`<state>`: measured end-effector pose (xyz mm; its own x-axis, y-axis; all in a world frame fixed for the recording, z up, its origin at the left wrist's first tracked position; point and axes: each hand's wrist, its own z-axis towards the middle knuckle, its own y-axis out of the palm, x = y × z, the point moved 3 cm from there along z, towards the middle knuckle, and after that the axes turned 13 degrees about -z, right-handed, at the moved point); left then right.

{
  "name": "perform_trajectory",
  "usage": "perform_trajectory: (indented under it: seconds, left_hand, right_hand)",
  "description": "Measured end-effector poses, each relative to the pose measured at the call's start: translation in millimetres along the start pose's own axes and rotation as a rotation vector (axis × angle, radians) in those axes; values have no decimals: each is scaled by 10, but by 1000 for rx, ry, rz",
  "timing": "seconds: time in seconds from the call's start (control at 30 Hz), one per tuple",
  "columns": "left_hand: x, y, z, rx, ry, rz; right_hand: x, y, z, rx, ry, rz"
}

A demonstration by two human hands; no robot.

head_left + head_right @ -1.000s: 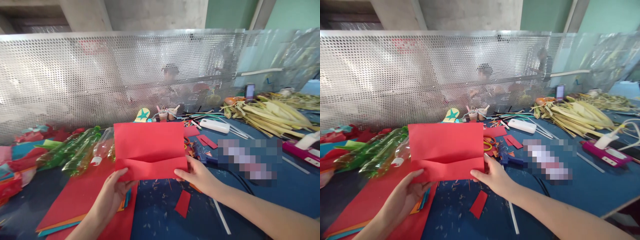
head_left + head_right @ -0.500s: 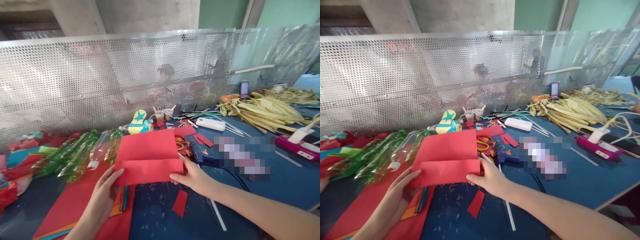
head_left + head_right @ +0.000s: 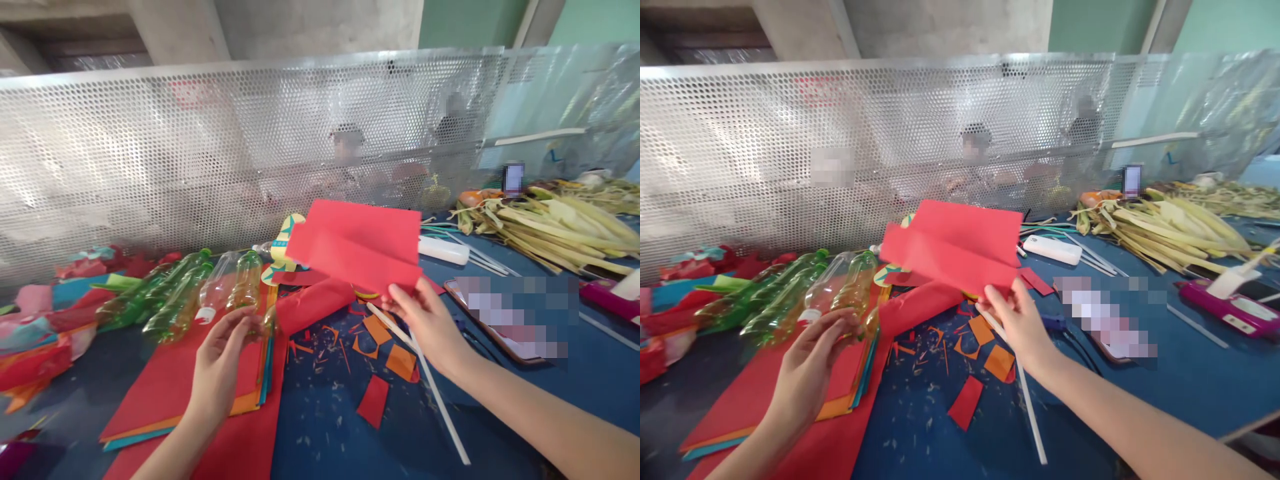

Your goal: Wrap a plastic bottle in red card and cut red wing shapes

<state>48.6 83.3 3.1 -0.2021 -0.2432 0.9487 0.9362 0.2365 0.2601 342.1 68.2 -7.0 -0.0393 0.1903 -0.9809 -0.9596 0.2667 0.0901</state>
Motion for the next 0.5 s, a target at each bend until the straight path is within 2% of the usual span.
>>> perform_trajectory:
  seconds: [0.1, 0.2, 0.27, 0.33, 0.5]
  left_hand:
    - [24, 14, 19, -106, 304, 376]
    - [-34, 45, 17, -216, 539, 723]
    - [-107, 41, 28, -264, 562, 834]
    - [-178, 27, 51, -310, 528, 867]
    - [-263, -19, 124, -322, 514, 839]
  right_hand:
    - [-130, -108, 105, 151, -55, 101]
    - [-200, -168, 207, 153, -41, 154]
    - [-215, -168, 300, 100, -19, 166]
    - [-212, -135, 446, 47, -10, 128]
    - [-129, 11, 1057, 24, 45, -95]
